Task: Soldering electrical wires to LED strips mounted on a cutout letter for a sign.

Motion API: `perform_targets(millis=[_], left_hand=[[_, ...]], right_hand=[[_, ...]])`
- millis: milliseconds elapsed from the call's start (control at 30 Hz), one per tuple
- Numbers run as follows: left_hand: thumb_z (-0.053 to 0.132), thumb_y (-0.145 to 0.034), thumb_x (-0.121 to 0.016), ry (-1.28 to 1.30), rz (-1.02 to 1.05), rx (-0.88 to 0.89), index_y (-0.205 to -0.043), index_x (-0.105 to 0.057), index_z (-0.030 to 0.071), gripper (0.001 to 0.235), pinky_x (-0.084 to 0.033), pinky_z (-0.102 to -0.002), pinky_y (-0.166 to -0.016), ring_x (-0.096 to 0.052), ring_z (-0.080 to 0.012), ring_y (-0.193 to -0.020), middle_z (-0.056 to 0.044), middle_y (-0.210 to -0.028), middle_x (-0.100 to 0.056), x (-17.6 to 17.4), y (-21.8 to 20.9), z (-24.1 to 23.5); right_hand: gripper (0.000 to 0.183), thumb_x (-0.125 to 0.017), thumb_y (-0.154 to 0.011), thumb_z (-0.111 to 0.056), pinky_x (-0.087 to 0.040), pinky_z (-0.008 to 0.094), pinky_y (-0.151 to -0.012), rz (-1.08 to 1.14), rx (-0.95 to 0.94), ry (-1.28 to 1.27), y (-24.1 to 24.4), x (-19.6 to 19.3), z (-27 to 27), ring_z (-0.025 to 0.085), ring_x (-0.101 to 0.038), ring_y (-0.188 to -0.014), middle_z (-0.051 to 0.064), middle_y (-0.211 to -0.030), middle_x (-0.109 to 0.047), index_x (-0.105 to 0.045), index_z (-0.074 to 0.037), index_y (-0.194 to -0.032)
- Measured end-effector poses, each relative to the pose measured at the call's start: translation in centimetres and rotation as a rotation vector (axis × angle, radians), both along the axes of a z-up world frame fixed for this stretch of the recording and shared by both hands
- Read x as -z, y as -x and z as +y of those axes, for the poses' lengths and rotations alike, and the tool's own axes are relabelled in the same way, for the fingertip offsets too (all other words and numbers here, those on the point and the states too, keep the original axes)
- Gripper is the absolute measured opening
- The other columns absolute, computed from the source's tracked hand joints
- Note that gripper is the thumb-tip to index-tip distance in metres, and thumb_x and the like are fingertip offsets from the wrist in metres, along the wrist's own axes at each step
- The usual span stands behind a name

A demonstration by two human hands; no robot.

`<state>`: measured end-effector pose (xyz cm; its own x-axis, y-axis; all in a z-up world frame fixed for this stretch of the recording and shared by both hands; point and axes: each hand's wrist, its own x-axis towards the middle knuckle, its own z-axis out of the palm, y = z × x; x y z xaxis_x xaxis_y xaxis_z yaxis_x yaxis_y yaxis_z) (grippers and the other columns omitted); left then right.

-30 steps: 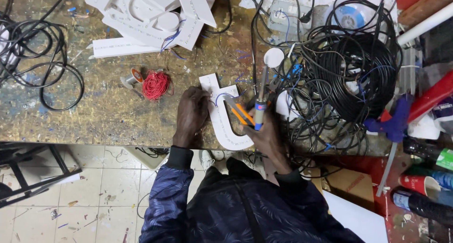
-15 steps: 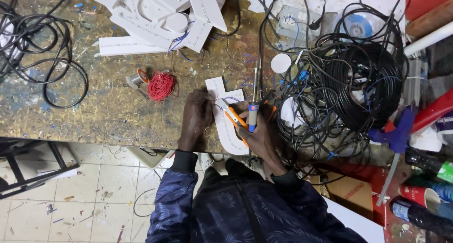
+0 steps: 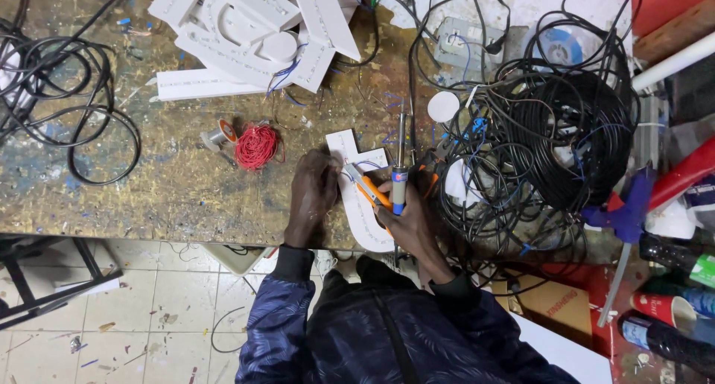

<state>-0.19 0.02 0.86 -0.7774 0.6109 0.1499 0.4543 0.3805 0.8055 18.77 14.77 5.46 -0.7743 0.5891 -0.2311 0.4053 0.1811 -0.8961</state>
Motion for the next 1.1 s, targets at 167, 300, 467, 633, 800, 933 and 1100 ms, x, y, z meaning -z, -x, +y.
perform_targets(millis=[167,300,467,633,800,933,1100], left_hand=[[0.026,-0.107,-0.075,0.078,-0.1,-0.017,-0.107,-0.078,0.021,0.006,-0.06,-0.058,-0.105,-0.068,-0.0378,-0.125,-0.005,-0.117,-0.073,-0.7,0.3,0.5],[0.028,-0.108,-0.074,0.184,-0.122,-0.007,-0.11,-0.078,0.02,0.01,-0.061,-0.061,-0.107,-0.068,-0.0375,-0.13,-0.005,-0.121,-0.075,-1.8,0.8,0.8],[0.03,-0.108,-0.075,0.21,-0.098,-0.014,-0.111,-0.079,0.021,0.01,-0.061,-0.06,-0.106,-0.069,-0.0367,-0.13,-0.004,-0.125,-0.076,-0.7,0.8,0.9],[0.032,-0.107,-0.076,0.179,-0.089,-0.025,-0.109,-0.079,0.026,0.007,-0.062,-0.06,-0.106,-0.071,-0.036,-0.128,-0.001,-0.122,-0.076,-1.4,0.8,1.0],[0.026,-0.107,-0.073,0.189,-0.092,-0.03,-0.108,-0.08,0.024,0.007,-0.063,-0.062,-0.104,-0.071,-0.0381,-0.129,-0.002,-0.127,-0.076,-1.0,0.6,0.9],[0.029,-0.107,-0.073,0.201,-0.09,-0.028,-0.113,-0.08,0.024,0.01,-0.063,-0.062,-0.104,-0.071,-0.0376,-0.13,-0.002,-0.129,-0.076,-0.2,0.6,1.1],[0.03,-0.108,-0.071,0.195,-0.069,-0.029,-0.114,-0.081,0.021,0.014,-0.064,-0.061,-0.103,-0.07,-0.0377,-0.133,-0.002,-0.133,-0.076,-0.6,0.5,1.2]], right_hand=[[0.042,-0.086,-0.092,-0.021,-0.058,0.05,-0.096,-0.043,-0.001,-0.014,0.4,-0.6,-0.1,0.03,-0.071,-0.102,0.007,-0.106,-0.062,-0.076,-0.018,-0.132],[0.04,-0.086,-0.095,-0.023,-0.056,0.051,-0.096,-0.06,-0.027,-0.014,0.6,-0.2,0.5,0.032,-0.07,-0.102,0.009,-0.109,-0.062,-0.076,-0.017,-0.133],[0.04,-0.086,-0.094,-0.024,-0.056,0.05,-0.095,-0.079,-0.024,-0.012,0.5,-0.7,0.3,0.031,-0.071,-0.103,0.008,-0.109,-0.063,-0.076,-0.016,-0.132],[0.04,-0.091,-0.091,-0.024,-0.057,0.048,-0.095,-0.042,-0.031,0.005,0.0,1.6,1.7,0.028,-0.07,-0.102,0.005,-0.107,-0.061,-0.079,-0.016,-0.128],[0.034,-0.09,-0.095,-0.019,-0.056,0.055,-0.103,0.039,-0.008,0.108,0.2,0.4,1.2,0.036,-0.075,-0.115,0.012,-0.108,-0.063,-0.073,-0.004,-0.12],[0.037,-0.092,-0.095,-0.026,-0.058,0.056,-0.101,-0.006,-0.028,0.042,0.1,0.9,0.9,0.033,-0.074,-0.109,0.007,-0.107,-0.06,-0.077,-0.011,-0.125],[0.038,-0.091,-0.092,-0.019,-0.056,0.049,-0.099,0.033,0.008,0.09,0.3,1.2,0.8,0.027,-0.065,-0.104,0.007,-0.107,-0.053,-0.076,-0.006,-0.124]])
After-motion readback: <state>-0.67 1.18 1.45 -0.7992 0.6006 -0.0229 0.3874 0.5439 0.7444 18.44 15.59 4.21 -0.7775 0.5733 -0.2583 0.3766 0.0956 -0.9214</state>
